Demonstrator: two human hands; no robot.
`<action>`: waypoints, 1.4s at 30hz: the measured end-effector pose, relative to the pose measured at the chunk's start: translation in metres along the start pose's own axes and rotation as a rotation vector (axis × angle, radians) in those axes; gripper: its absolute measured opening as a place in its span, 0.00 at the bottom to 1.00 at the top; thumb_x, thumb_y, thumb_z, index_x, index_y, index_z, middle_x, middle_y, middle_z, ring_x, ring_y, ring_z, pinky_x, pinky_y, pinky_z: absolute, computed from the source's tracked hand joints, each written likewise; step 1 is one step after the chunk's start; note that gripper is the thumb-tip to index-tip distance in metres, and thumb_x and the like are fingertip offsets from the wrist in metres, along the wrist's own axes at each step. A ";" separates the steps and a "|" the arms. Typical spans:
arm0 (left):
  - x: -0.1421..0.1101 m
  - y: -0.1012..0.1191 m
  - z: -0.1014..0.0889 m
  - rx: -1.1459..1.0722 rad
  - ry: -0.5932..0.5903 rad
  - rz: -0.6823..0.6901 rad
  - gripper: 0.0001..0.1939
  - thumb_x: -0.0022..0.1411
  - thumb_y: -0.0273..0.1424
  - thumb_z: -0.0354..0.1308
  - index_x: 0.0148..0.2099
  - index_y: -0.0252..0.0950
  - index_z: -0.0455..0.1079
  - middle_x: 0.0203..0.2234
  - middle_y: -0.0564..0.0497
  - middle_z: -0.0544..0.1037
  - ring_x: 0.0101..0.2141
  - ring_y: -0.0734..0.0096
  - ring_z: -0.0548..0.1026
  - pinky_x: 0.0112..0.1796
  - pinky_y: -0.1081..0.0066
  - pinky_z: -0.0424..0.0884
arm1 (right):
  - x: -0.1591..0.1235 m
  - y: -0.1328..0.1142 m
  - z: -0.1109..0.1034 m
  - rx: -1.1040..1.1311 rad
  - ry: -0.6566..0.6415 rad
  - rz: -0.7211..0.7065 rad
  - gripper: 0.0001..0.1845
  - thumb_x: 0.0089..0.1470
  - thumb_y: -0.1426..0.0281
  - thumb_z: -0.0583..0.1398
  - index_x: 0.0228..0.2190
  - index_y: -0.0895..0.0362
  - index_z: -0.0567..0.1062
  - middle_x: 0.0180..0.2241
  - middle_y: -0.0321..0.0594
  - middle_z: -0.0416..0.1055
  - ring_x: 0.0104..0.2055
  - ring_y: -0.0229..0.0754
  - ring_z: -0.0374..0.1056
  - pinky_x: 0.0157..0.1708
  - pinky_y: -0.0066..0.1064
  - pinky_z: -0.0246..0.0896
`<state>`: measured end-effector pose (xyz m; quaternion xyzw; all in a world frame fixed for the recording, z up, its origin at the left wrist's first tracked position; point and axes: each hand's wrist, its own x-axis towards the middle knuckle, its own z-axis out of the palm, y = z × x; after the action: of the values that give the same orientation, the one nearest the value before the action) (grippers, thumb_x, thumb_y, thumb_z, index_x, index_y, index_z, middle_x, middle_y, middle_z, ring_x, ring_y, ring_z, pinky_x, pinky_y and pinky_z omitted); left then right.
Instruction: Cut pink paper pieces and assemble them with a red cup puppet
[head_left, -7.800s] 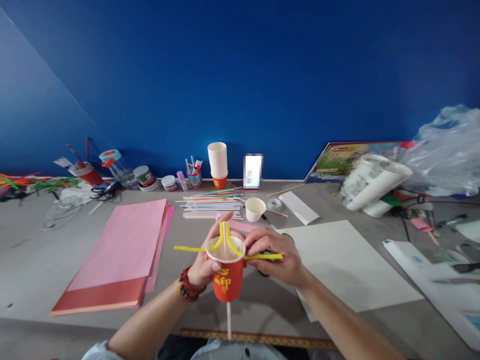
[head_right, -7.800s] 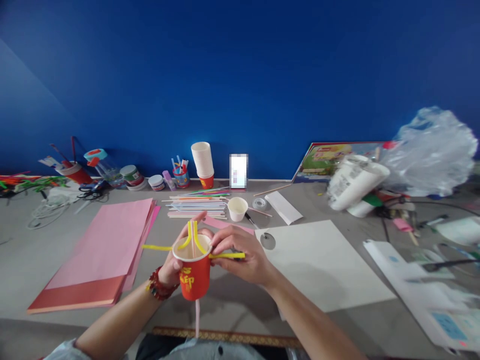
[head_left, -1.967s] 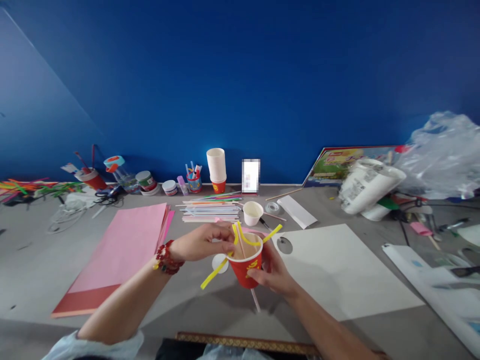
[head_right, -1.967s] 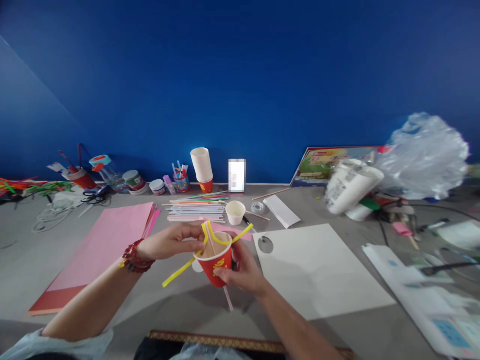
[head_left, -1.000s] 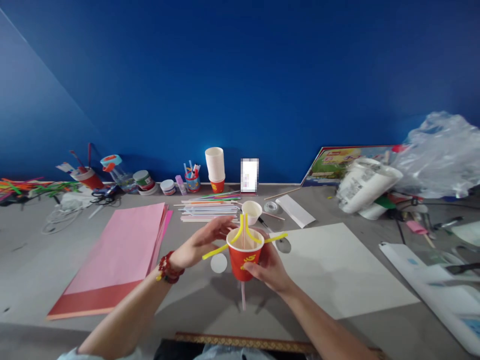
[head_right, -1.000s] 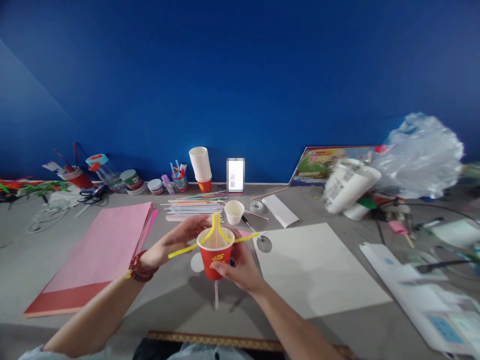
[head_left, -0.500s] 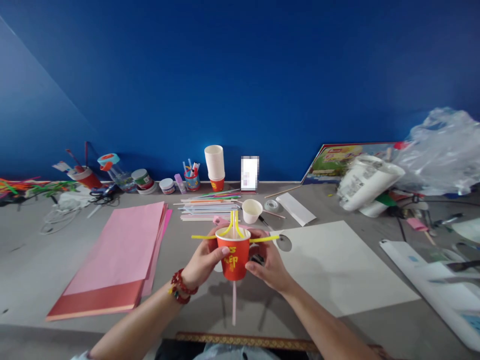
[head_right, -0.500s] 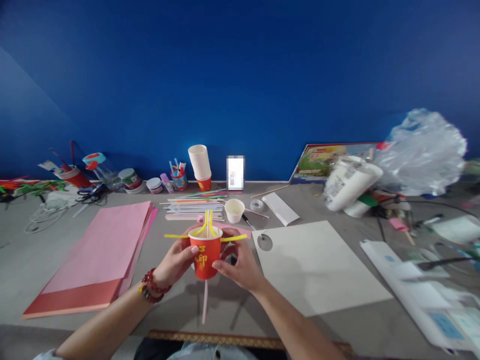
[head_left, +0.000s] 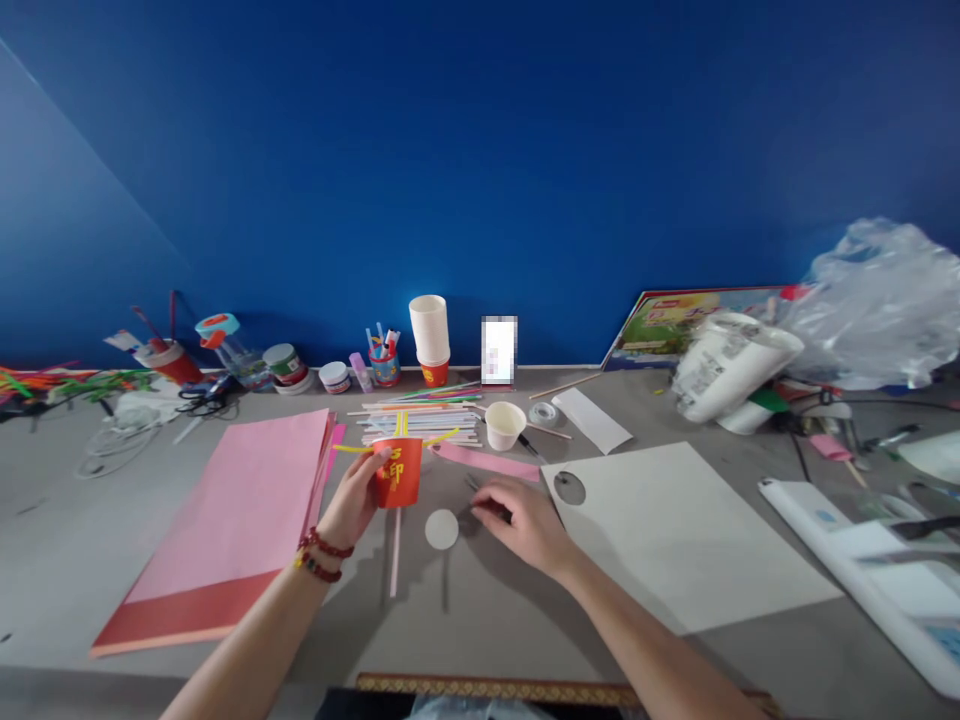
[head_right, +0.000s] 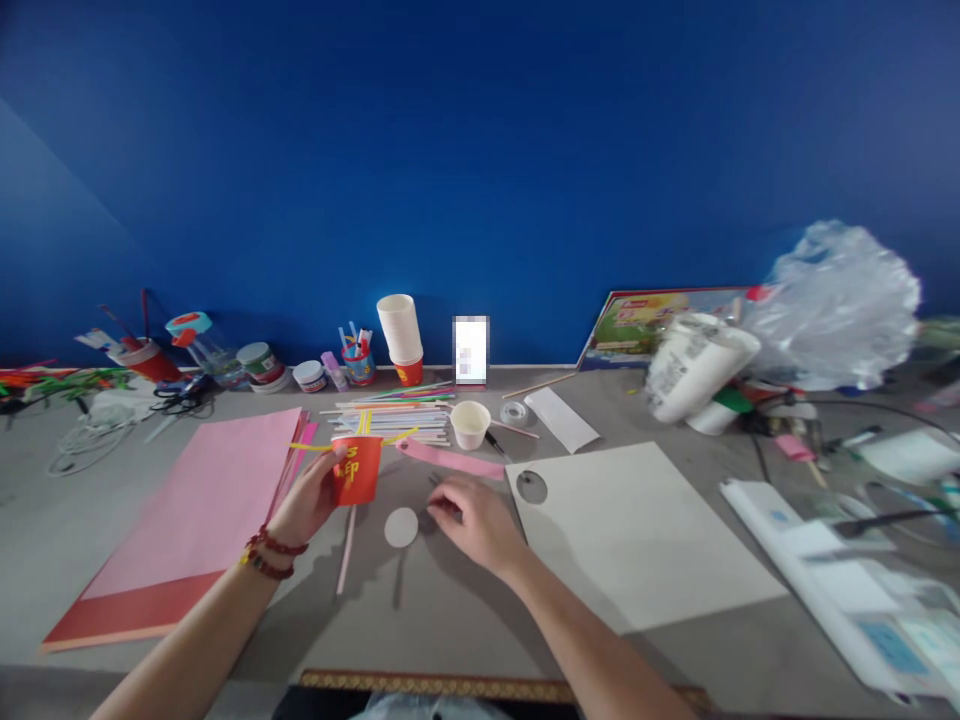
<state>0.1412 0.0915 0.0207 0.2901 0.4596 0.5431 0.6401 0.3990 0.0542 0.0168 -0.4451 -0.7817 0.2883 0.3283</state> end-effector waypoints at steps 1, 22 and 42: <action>0.002 -0.002 -0.001 0.002 0.002 0.002 0.19 0.49 0.37 0.70 0.41 0.33 0.74 0.34 0.46 0.81 0.30 0.64 0.80 0.30 0.70 0.76 | 0.001 0.000 0.000 -0.014 0.002 -0.008 0.05 0.59 0.69 0.60 0.31 0.54 0.76 0.31 0.38 0.75 0.33 0.41 0.70 0.34 0.30 0.62; 0.018 -0.012 -0.027 0.088 0.136 0.174 0.28 0.46 0.35 0.72 0.50 0.37 0.71 0.40 0.50 0.80 0.40 0.66 0.78 0.35 0.76 0.72 | 0.012 0.010 -0.041 -0.338 -0.053 0.119 0.11 0.58 0.71 0.56 0.39 0.52 0.77 0.44 0.40 0.77 0.39 0.44 0.74 0.36 0.31 0.66; -0.005 0.052 -0.035 -0.362 -0.009 0.350 0.26 0.57 0.48 0.58 0.51 0.35 0.72 0.43 0.40 0.79 0.42 0.53 0.78 0.36 0.63 0.78 | 0.031 0.011 -0.008 -0.351 -0.134 0.030 0.11 0.59 0.73 0.56 0.41 0.53 0.77 0.43 0.41 0.77 0.43 0.45 0.73 0.42 0.33 0.65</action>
<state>0.0876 0.0944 0.0533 0.2483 0.2946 0.7177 0.5801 0.3991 0.0879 0.0216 -0.4868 -0.8334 0.1815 0.1885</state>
